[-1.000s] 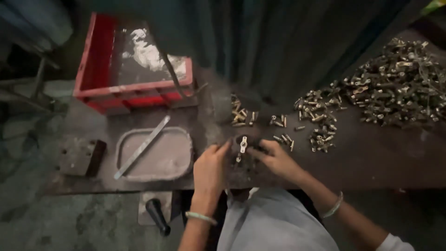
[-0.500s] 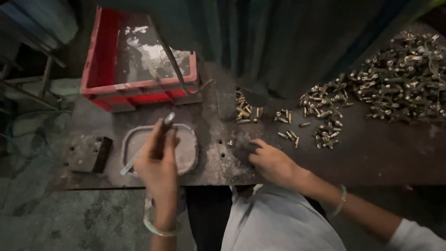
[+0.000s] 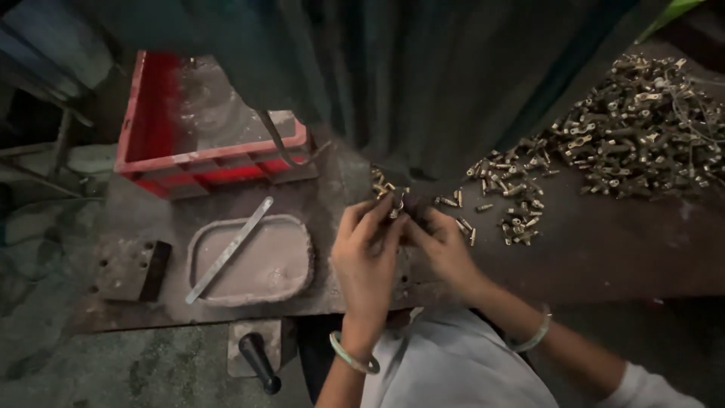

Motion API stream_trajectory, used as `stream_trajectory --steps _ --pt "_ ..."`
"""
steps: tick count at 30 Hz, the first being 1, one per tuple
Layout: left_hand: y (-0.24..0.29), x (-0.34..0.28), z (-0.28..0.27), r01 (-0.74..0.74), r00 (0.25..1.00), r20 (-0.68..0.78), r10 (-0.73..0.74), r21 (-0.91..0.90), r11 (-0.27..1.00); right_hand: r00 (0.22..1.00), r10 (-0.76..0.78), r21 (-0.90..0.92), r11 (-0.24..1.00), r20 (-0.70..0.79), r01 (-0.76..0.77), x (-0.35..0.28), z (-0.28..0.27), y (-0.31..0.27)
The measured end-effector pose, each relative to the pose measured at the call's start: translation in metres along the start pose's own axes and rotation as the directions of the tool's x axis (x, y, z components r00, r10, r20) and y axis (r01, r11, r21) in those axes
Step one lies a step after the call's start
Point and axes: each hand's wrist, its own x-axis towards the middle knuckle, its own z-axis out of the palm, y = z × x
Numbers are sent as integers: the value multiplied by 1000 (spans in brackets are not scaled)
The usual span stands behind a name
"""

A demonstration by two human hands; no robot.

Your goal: The person cleans small brass fittings one at a time at a workbench. They pick a fitting from a pile, dip it into a red crate of liquid, scrub it with a dark handheld tool, and set it aside, repeating the cycle continuously.

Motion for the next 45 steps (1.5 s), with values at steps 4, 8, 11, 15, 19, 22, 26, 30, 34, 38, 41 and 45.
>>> stream_trajectory --steps 4,8,11,15,19,22,26,30,34,38,41,45 --pt "0 9 -12 -23 999 38 25 -60 998 968 -182 59 979 -172 195 3 9 24" --pt "-53 -18 -9 99 995 23 -97 -79 992 984 -159 -137 980 -81 147 16 -13 2" --pt "-111 -61 26 36 969 236 -70 146 989 994 -71 -231 969 87 90 26 -35 10" --pt "-143 -73 123 -140 888 456 61 141 980 997 61 -76 995 49 -57 11 -9 -13" --pt "-129 2 205 -580 802 507 316 533 616 966 -258 -402 884 8 239 13 -4 6" --pt "-154 22 253 -495 852 431 296 483 722 986 -115 57 992 118 109 15 1 7" --pt "-145 24 238 -425 898 375 231 596 682 993 -98 113 989 65 90 13 8 1" --pt "-148 0 195 170 906 365 -216 154 973 995 -95 38 995 41 93 10 10 1" --pt "-150 -59 126 381 887 -67 -457 -451 807 997 -70 -130 989 -24 67 16 -11 -18" --pt "-86 -77 35 812 577 559 -596 -471 344 863 -250 -252 888 440 386 36 -27 -53" --pt "-62 -79 10 868 495 616 -612 -368 332 881 36 -120 993 472 23 46 -31 -64" --pt "-2 -69 -8 671 732 459 -503 -358 649 891 56 -204 978 451 42 40 -29 -74"
